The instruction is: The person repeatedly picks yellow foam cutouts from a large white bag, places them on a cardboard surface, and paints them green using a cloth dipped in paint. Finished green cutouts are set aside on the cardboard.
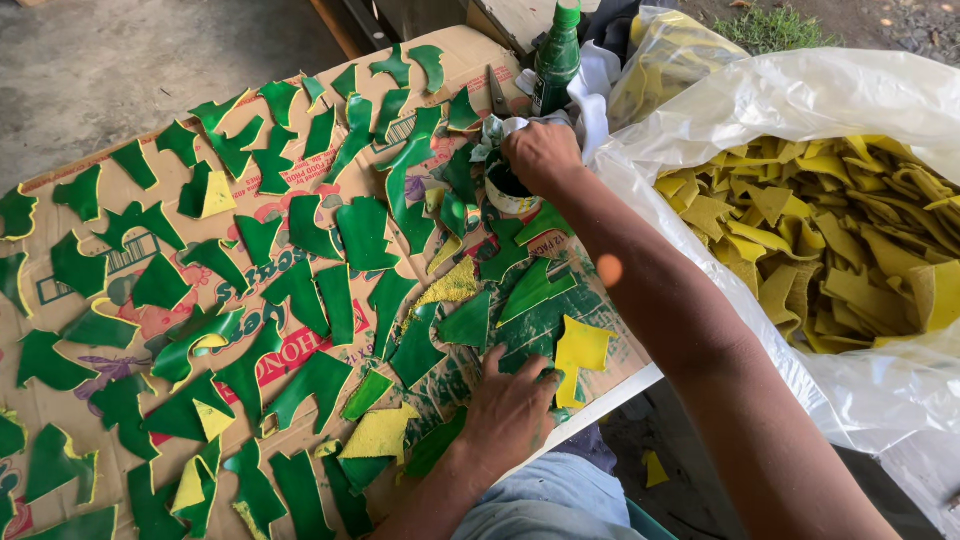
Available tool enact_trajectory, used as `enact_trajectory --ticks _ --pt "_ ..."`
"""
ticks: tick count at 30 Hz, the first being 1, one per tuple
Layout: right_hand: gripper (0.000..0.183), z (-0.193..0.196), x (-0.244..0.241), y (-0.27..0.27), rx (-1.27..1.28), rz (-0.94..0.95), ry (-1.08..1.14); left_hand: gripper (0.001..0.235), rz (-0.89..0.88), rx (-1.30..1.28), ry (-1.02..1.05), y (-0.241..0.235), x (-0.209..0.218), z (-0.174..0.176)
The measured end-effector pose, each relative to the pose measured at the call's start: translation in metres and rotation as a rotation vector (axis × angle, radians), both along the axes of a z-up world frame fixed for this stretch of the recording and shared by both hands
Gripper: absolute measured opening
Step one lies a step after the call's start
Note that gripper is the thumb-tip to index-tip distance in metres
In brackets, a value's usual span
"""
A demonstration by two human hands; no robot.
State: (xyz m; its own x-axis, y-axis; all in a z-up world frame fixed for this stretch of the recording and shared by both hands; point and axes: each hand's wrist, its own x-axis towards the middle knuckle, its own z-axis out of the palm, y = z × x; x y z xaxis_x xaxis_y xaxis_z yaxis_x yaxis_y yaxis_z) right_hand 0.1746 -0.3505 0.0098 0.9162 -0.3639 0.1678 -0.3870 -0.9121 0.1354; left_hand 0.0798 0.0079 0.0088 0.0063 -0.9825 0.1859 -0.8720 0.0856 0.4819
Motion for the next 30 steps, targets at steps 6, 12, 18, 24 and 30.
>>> enact_trajectory --ticks 6,12,18,24,30 --pt "0.031 0.012 0.003 0.010 -0.029 -0.104 -0.016 0.040 0.015 -0.040 0.001 0.000 -0.001 -0.004" --pt "0.015 0.084 -0.082 0.081 0.205 0.160 -0.532 0.024 0.028 -0.091 -0.180 -0.007 -0.001 -0.017" --pt "0.019 0.058 -0.216 0.187 0.617 0.171 -0.443 0.034 0.079 -0.169 0.012 0.000 -0.001 -0.019" --pt "0.020 0.015 -0.256 0.183 0.385 0.031 -0.368 0.037 0.120 -0.152 -0.052 0.005 -0.007 -0.026" --pt "0.015 0.000 -0.242 0.189 0.407 0.019 -0.391 0.036 0.135 -0.096 0.005 0.009 -0.009 -0.032"
